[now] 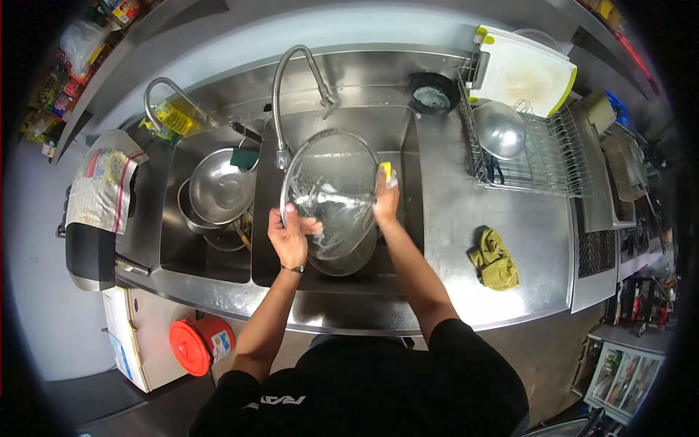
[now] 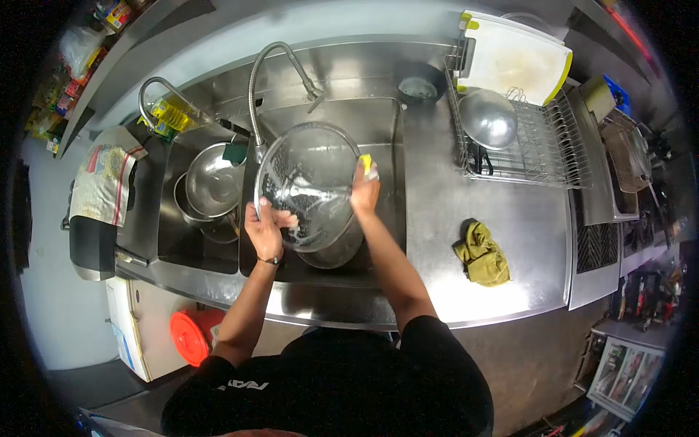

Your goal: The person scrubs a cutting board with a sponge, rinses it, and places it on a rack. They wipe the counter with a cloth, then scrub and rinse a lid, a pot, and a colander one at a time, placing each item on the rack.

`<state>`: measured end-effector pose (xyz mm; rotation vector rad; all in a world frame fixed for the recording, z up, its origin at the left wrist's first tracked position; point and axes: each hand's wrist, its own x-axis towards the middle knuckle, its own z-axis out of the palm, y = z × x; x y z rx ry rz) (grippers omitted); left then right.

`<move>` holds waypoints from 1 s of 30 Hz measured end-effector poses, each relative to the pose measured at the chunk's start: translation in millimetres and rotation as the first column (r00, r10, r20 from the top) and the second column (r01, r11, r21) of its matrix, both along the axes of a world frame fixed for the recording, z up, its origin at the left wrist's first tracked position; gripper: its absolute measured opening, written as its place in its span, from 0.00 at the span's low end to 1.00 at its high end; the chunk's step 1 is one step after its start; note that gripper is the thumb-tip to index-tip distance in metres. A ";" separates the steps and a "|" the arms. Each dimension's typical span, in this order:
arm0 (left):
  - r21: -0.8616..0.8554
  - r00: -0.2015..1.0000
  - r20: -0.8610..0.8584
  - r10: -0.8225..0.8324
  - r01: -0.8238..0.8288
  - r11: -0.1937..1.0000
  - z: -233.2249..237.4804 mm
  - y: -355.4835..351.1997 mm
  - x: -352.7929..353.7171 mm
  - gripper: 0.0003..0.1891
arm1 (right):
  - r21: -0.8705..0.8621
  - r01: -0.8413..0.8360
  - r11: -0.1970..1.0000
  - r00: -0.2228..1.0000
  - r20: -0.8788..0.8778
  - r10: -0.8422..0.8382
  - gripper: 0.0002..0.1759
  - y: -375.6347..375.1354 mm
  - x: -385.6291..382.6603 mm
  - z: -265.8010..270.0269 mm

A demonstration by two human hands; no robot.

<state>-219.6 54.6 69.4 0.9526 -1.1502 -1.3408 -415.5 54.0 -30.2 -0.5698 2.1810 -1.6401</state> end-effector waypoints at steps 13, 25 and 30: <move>-0.257 0.935 0.333 -0.125 0.217 0.942 27.3 -0.6 9.8 0.14 | -0.321 0.013 0.947 1.000 0.011 -0.010 0.16 -16.6 -17.4 114.2; -0.628 0.653 0.725 0.219 0.495 0.601 15.7 23.8 -5.8 0.15 | -0.436 0.000 0.900 0.294 0.860 0.417 0.27 -1.1 -29.0 71.4; -0.629 0.607 0.778 0.163 0.753 0.194 0.5 17.8 10.5 0.16 | -0.705 -0.264 0.658 0.099 0.659 0.746 0.41 59.8 -59.0 44.4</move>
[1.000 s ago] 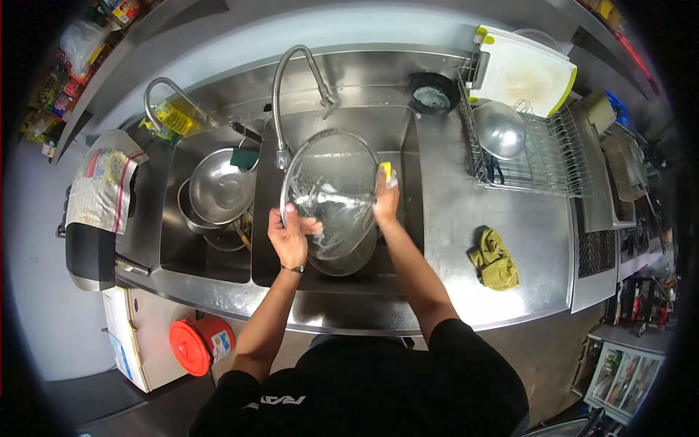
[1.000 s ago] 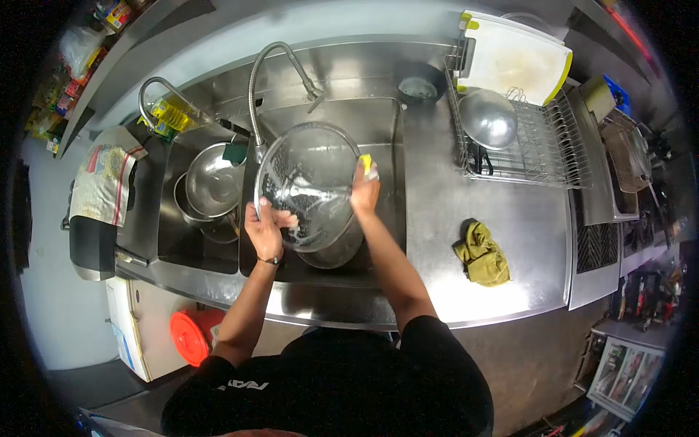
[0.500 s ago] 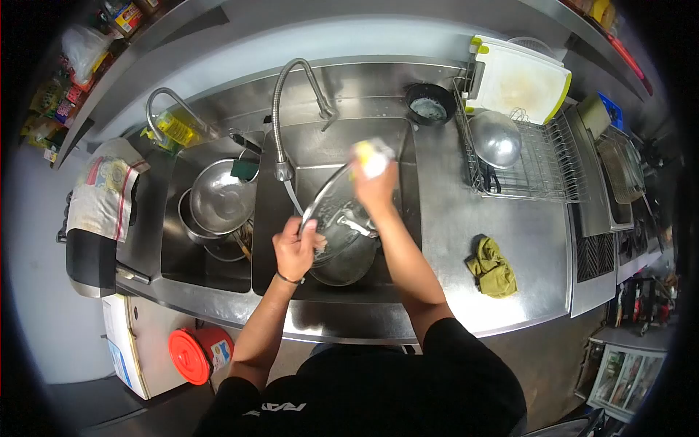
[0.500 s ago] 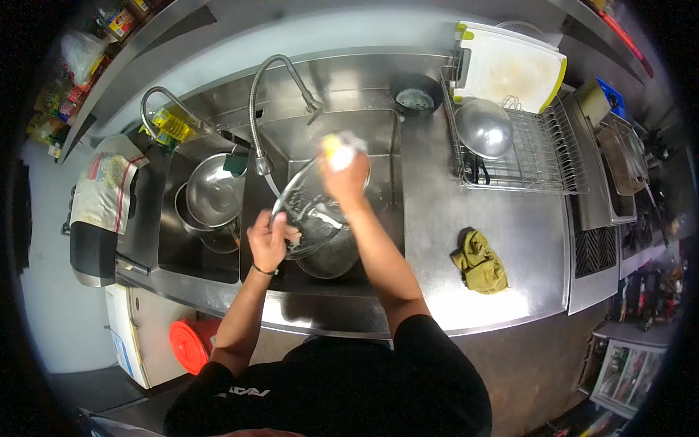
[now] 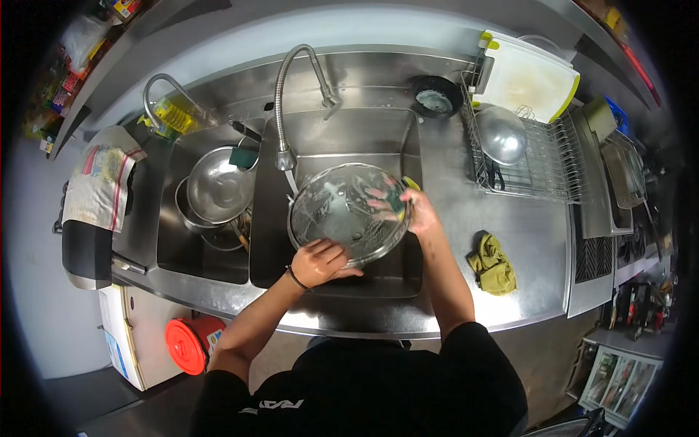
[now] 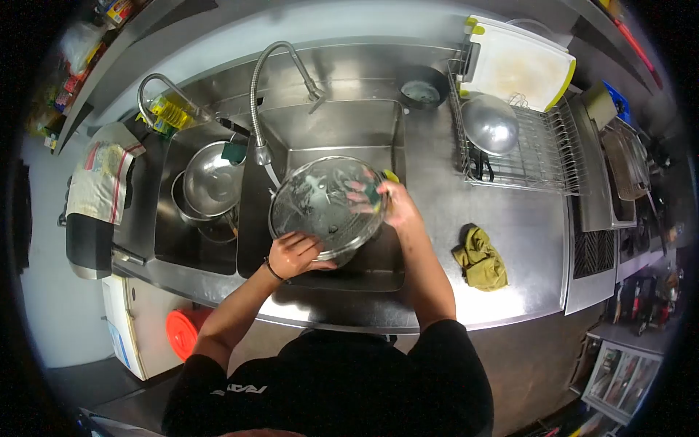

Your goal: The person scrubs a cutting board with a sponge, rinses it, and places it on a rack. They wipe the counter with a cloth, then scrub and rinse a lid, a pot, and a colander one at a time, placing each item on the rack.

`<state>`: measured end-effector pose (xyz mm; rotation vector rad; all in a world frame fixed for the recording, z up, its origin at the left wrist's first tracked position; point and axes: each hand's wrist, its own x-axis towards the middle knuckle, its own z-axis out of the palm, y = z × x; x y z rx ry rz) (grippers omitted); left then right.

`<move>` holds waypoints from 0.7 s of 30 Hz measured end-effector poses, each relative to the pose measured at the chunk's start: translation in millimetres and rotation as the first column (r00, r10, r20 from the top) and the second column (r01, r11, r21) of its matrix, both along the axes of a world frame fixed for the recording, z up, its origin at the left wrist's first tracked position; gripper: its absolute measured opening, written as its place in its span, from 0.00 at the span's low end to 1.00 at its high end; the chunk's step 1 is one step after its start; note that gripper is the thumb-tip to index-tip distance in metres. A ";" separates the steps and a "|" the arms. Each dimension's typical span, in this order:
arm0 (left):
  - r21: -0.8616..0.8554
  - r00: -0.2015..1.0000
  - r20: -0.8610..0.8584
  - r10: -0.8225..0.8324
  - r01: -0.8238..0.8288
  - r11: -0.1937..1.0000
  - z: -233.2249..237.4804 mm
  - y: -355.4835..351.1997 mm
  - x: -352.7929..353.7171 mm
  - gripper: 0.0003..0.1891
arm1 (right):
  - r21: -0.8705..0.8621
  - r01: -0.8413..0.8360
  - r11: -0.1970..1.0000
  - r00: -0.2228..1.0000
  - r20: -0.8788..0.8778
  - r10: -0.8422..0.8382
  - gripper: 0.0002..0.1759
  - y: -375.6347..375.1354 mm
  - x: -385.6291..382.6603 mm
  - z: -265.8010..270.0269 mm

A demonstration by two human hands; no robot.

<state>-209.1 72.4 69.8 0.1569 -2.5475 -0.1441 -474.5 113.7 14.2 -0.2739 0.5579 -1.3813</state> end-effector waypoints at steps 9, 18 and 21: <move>0.736 0.881 0.002 0.474 0.319 -0.597 -93.4 -45.5 39.8 0.34 | 0.143 0.180 0.973 0.982 -0.083 -0.169 0.37 41.7 30.6 -32.1; 0.943 0.875 -0.017 0.483 0.174 -0.282 -54.6 -34.6 25.0 0.42 | -0.169 0.323 0.931 -0.333 -0.941 -0.055 0.20 1.8 89.9 -70.2; 0.973 0.865 0.020 0.501 0.100 -0.210 -44.5 -20.1 13.5 0.42 | -0.345 0.214 0.914 -0.441 -0.869 -0.225 0.24 -28.6 116.9 -72.8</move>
